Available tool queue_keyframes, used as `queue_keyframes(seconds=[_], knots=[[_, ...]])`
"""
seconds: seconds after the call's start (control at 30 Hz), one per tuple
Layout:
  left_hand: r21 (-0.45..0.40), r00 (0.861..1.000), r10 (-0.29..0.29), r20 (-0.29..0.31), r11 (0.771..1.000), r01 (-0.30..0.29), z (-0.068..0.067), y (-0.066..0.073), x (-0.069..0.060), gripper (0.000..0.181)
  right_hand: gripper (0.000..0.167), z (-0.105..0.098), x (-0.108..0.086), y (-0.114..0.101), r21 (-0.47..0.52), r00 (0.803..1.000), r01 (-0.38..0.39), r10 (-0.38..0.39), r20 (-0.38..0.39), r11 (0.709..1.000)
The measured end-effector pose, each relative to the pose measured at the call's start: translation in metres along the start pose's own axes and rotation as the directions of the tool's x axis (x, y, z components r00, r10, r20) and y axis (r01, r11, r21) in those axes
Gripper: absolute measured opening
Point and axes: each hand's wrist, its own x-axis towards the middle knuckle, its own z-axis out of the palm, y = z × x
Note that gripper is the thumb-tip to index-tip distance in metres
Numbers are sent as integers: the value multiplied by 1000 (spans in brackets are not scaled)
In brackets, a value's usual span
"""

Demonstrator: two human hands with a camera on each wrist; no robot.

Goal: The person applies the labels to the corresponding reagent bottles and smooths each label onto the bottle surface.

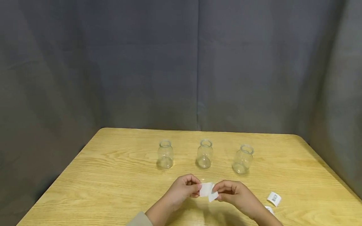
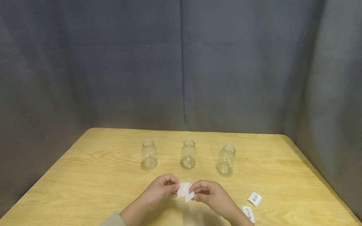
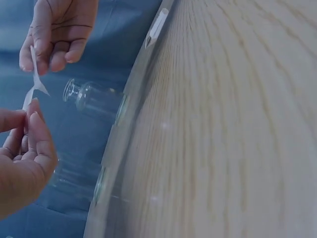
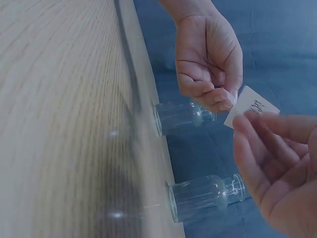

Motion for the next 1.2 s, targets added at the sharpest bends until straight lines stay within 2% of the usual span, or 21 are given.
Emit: queue_keyframes(seconds=[0.23, 0.3, 0.37, 0.47, 0.57, 0.7, 0.87, 1.0, 1.07, 1.2], knots=[[10, 1000, -15, -25, 1000, 15, -13, -2, -3, 11, 21, 5, 9, 1, -124, 988, 51, -68, -136, 991], [23, 999, -29, -39, 999, 30, -17, -3, -5, 11, 20, 5, 9, 1, -135, 984, 54, -76, -163, 989], [32, 998, -47, -35, 998, 48, -21, -4, -6, 11, 21, 5, 9, 0, -121, 982, 26, -49, -184, 992], [55, 996, -86, 2, 995, 86, -25, -5, -8, 10, 24, 4, 8, -2, -104, 984, 4, -22, -174, 995], [92, 988, -148, 52, 985, 143, -27, -5, -9, 9, 25, 1, 7, -3, -94, 989, -15, 2, -145, 995], [170, 975, -211, 68, 966, 197, -27, -7, -11, 7, 25, -1, 7, -4, -92, 993, -25, 14, -115, 995], [280, 973, -226, 53, 938, 203, -28, -8, -10, 8, 24, -5, 4, -5, -114, 989, -33, 16, -148, 993], [343, 977, -208, 43, 922, 181, -32, -7, -10, 8, 25, -7, 5, -4, -124, 985, -45, 23, -169, 991], [352, 980, -193, 47, 921, 165, -35, -4, -10, 8, 26, -7, 7, -4, -128, 985, -50, 28, -170, 991], [319, 982, -168, 80, 938, 135, -39, 1, -11, 11, 25, -4, 13, -5, -144, 987, -48, 25, -159, 988]])
